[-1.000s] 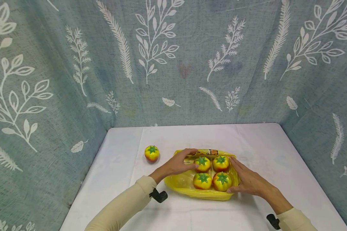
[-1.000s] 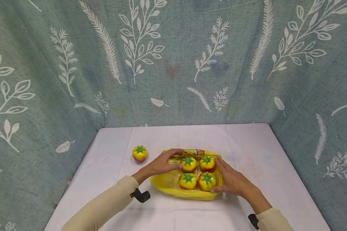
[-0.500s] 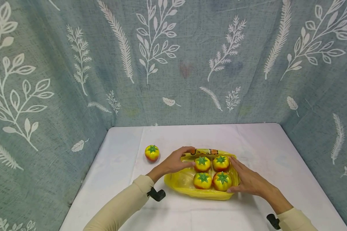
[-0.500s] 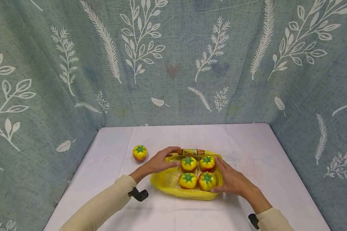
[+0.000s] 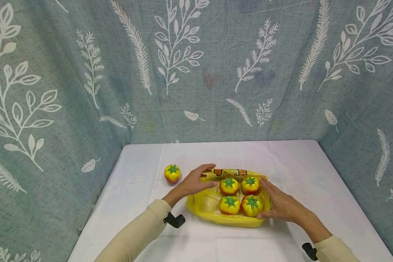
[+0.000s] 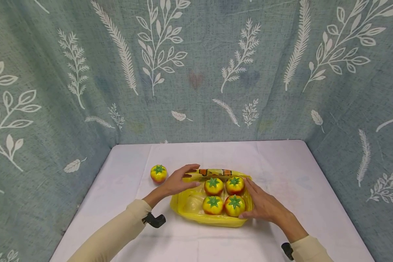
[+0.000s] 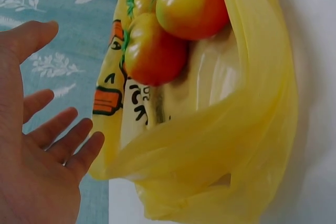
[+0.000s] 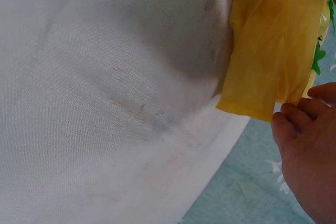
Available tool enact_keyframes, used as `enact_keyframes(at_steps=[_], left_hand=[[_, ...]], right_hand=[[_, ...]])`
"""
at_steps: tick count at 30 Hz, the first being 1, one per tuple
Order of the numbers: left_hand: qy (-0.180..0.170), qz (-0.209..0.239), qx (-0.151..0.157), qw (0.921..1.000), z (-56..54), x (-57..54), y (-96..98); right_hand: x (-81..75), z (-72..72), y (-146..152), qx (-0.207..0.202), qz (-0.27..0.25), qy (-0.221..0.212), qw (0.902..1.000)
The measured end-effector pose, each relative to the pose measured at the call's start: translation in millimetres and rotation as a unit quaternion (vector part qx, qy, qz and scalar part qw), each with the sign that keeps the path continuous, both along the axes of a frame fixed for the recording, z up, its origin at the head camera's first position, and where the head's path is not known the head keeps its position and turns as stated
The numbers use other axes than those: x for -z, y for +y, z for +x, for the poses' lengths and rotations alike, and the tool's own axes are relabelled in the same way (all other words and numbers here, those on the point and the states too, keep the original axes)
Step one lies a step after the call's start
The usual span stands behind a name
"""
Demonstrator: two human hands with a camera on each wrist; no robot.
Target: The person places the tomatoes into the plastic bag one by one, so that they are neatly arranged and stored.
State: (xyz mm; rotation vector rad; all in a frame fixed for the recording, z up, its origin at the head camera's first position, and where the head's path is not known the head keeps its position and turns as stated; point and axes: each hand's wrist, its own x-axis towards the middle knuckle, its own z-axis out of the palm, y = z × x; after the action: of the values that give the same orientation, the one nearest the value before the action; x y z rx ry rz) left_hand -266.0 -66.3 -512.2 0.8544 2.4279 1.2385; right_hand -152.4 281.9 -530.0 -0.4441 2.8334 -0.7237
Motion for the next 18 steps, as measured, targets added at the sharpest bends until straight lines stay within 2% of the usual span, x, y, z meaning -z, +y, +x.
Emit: enact_keyframes(at_steps=[5,10,18], left_hand=[[0.003,0.007,-0.016,0.9998,-0.4,-0.3,-6.1],[0.021,0.024,-0.025,0.9992,-1.9,-2.7,-11.5],[0.046,0.06,-0.065,0.995,-11.8,-6.4,-25.3]], right_hand=[[-1.0,-0.2,-1,0.003,-0.001,-0.01,0.9999],[-1.3,-0.8,-1,-0.002,-0.008,-0.003,1.0],[-1.5,-1.2,0,0.006,-0.015,-0.017,0.9997]])
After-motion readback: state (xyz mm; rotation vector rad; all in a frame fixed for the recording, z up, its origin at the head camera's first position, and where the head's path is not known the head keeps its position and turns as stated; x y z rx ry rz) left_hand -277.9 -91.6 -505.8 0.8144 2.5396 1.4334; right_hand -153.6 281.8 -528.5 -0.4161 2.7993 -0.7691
